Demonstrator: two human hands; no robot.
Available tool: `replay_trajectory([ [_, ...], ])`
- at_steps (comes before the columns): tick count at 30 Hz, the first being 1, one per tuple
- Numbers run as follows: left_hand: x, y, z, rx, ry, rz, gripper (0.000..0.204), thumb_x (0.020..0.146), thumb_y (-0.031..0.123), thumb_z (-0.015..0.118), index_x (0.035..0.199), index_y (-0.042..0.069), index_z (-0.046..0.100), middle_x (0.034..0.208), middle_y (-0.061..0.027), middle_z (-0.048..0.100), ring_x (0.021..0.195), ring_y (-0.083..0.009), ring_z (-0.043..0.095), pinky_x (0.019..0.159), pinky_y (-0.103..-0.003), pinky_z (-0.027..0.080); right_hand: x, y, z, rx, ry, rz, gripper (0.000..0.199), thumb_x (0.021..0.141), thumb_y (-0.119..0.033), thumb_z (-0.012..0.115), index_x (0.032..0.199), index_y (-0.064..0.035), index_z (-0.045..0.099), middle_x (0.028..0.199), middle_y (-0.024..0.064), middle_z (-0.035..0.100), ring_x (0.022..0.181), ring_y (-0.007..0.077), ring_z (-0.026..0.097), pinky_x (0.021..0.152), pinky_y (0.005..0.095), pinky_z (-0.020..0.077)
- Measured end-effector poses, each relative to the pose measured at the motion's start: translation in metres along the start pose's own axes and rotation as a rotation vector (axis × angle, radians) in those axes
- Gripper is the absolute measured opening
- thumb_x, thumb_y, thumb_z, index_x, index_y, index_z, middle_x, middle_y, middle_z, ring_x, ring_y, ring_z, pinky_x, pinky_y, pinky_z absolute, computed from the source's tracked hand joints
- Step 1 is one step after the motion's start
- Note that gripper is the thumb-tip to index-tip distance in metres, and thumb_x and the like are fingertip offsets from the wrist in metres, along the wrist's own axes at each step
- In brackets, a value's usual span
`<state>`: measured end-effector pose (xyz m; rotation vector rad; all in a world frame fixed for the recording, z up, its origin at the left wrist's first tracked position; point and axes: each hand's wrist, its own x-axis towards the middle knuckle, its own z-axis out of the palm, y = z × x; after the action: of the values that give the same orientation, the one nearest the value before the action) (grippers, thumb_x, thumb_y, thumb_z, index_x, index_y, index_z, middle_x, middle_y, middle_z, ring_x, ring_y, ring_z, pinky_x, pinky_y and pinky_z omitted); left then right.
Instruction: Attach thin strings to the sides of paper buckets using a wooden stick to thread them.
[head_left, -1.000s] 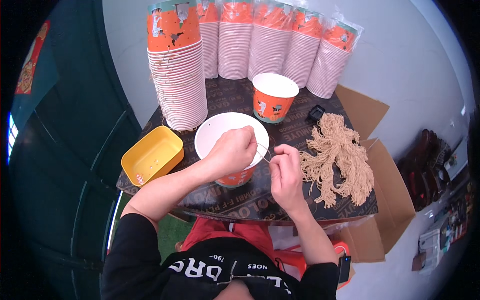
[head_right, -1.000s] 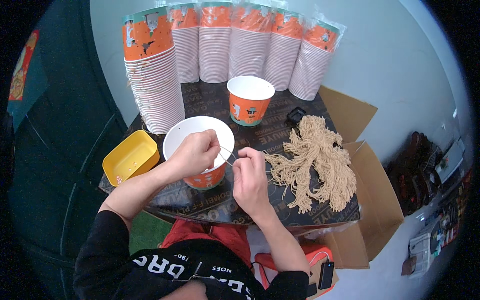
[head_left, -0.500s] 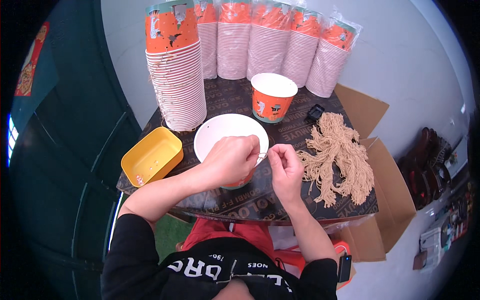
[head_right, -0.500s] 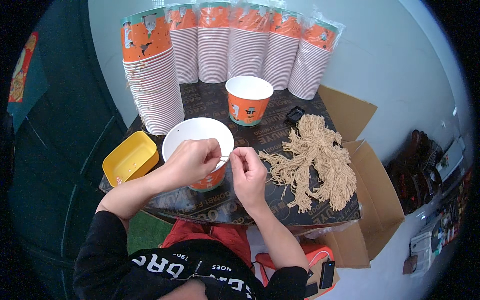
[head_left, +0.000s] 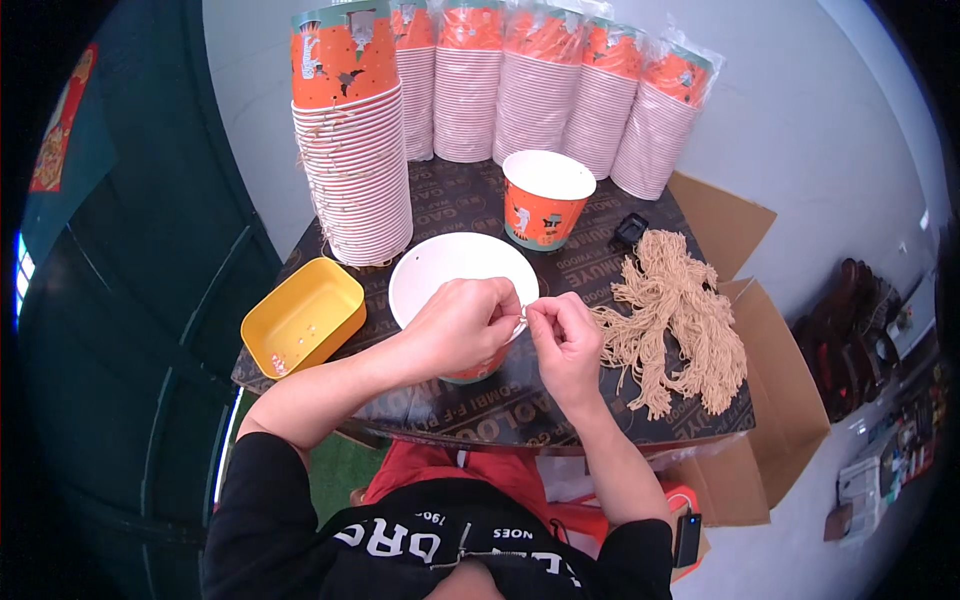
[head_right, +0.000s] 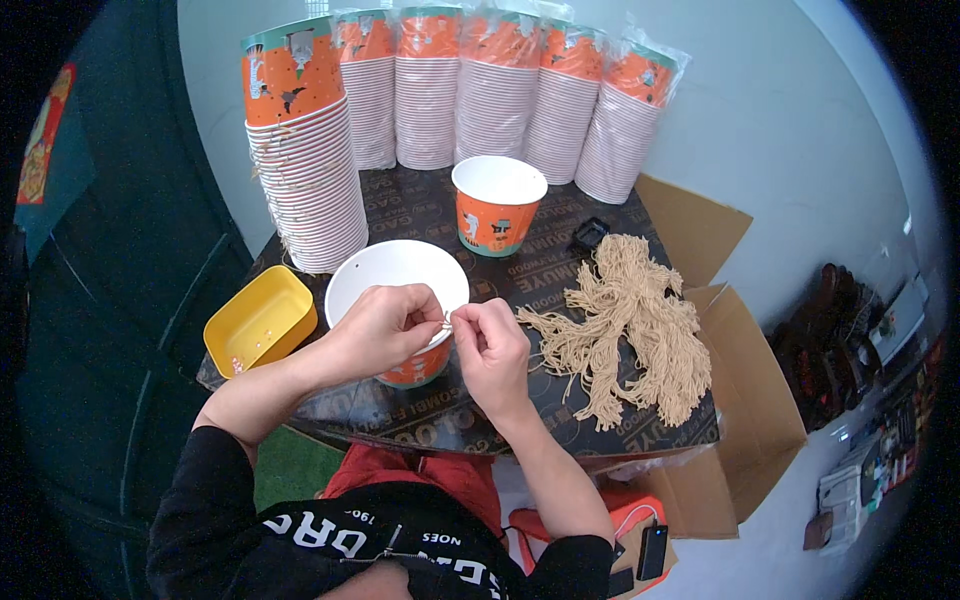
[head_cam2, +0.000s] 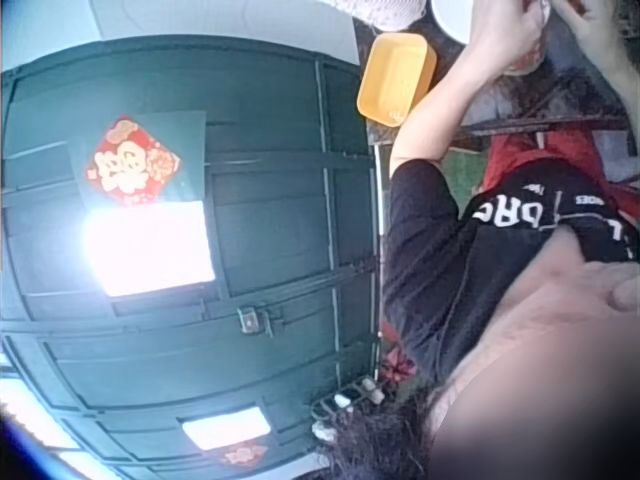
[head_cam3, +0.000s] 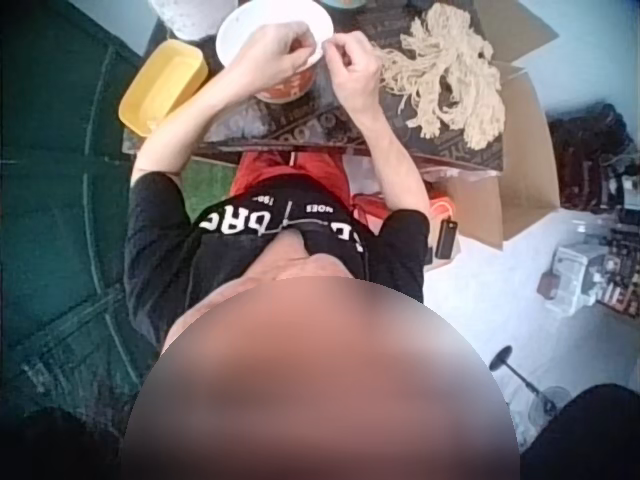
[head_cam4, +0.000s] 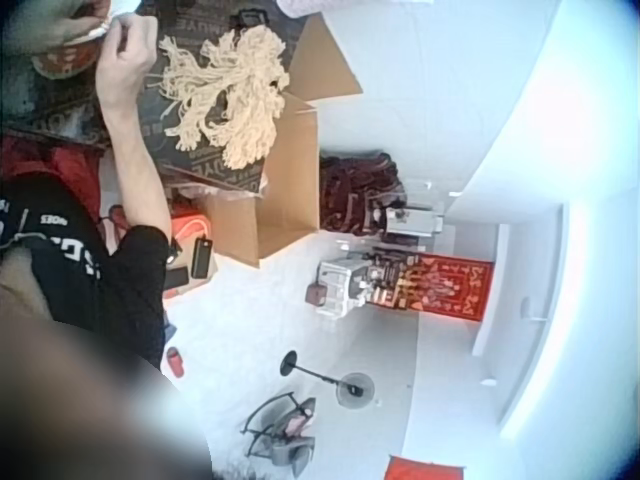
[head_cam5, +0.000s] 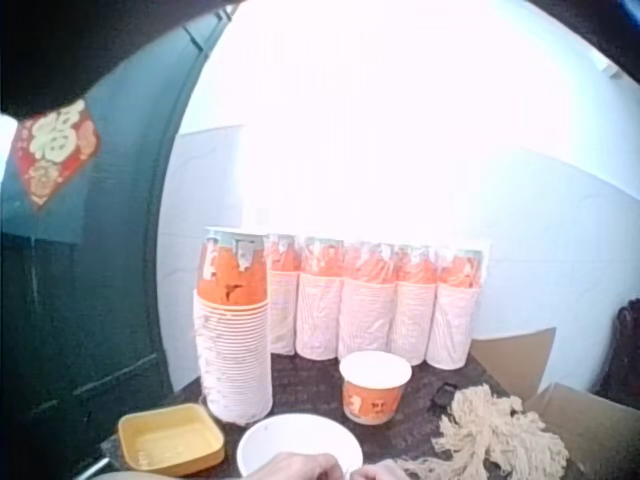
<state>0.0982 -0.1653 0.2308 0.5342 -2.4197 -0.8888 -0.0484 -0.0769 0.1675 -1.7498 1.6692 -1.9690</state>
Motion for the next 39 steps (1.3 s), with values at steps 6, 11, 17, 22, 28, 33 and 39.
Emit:
replay_trajectory([
  [6,0.004,-0.006,0.001,-0.005,0.008,0.011,0.012,0.087,0.008,0.067,0.087,-0.004,0.065,0.071,-0.0101,0.068,0.065,-0.0125,0.064,0.059,-0.030,0.050,0.005,-0.006,-0.008,-0.101,-0.090,-0.108,0.007,0.085,0.003,0.067,0.092,0.0006,0.066,0.083,0.0108,0.059,0.065,0.0217,0.060,0.058,0.0317,0.0470],
  [11,0.006,-0.007,0.003,-0.035,0.029,0.026,0.012,0.087,0.008,0.067,0.086,-0.004,0.066,0.070,-0.0098,0.067,0.064,-0.0119,0.062,0.058,-0.029,0.050,0.009,-0.008,-0.014,-0.140,-0.167,-0.124,0.006,0.085,0.002,0.068,0.091,0.0003,0.066,0.081,0.0109,0.059,0.065,0.0230,0.061,0.058,0.0327,0.0478],
  [17,0.005,-0.004,0.001,-0.033,0.002,-0.027,0.012,0.086,0.008,0.066,0.085,-0.004,0.065,0.069,-0.0079,0.066,0.063,-0.0112,0.061,0.058,-0.029,0.049,0.006,-0.002,-0.011,-0.014,-0.135,0.043,0.005,0.085,0.003,0.067,0.089,0.0014,0.066,0.079,0.0077,0.059,0.062,0.0142,0.058,0.055,0.0278,0.0449],
  [22,0.003,-0.005,0.001,-0.040,-0.039,-0.040,0.012,0.085,0.008,0.065,0.083,-0.003,0.064,0.070,-0.0078,0.066,0.064,-0.0109,0.061,0.059,-0.029,0.050,0.006,-0.008,-0.007,-0.013,-0.092,0.097,0.004,0.085,0.002,0.068,0.086,0.0015,0.064,0.078,0.0062,0.058,0.061,0.0110,0.055,0.055,0.0269,0.0444],
  [28,0.003,-0.002,-0.001,-0.060,-0.071,-0.011,0.010,0.085,0.007,0.065,0.083,-0.003,0.064,0.071,-0.0066,0.066,0.065,-0.0093,0.060,0.060,-0.028,0.049,0.007,-0.009,-0.007,-0.038,-0.096,0.072,0.004,0.084,0.002,0.068,0.086,0.0013,0.064,0.076,0.0069,0.059,0.060,0.0121,0.055,0.055,0.0273,0.0448],
  [33,0.005,-0.005,0.001,-0.144,-0.046,-0.041,0.010,0.085,0.006,0.065,0.085,-0.004,0.065,0.071,-0.0048,0.066,0.067,-0.0073,0.059,0.059,-0.026,0.048,0.008,-0.009,-0.010,-0.064,-0.142,0.004,0.005,0.084,0.002,0.067,0.088,0.0021,0.065,0.076,0.0089,0.059,0.060,0.0147,0.057,0.055,0.0282,0.0453],
  [39,0.009,-0.013,0.002,-0.145,-0.011,-0.043,0.011,0.087,0.006,0.065,0.086,-0.005,0.066,0.070,-0.0035,0.065,0.066,-0.0059,0.057,0.057,-0.025,0.047,0.008,-0.010,-0.013,-0.045,-0.204,-0.011,0.004,0.085,0.003,0.066,0.089,0.0025,0.067,0.075,0.0087,0.059,0.058,0.0141,0.057,0.053,0.0276,0.0442],
])
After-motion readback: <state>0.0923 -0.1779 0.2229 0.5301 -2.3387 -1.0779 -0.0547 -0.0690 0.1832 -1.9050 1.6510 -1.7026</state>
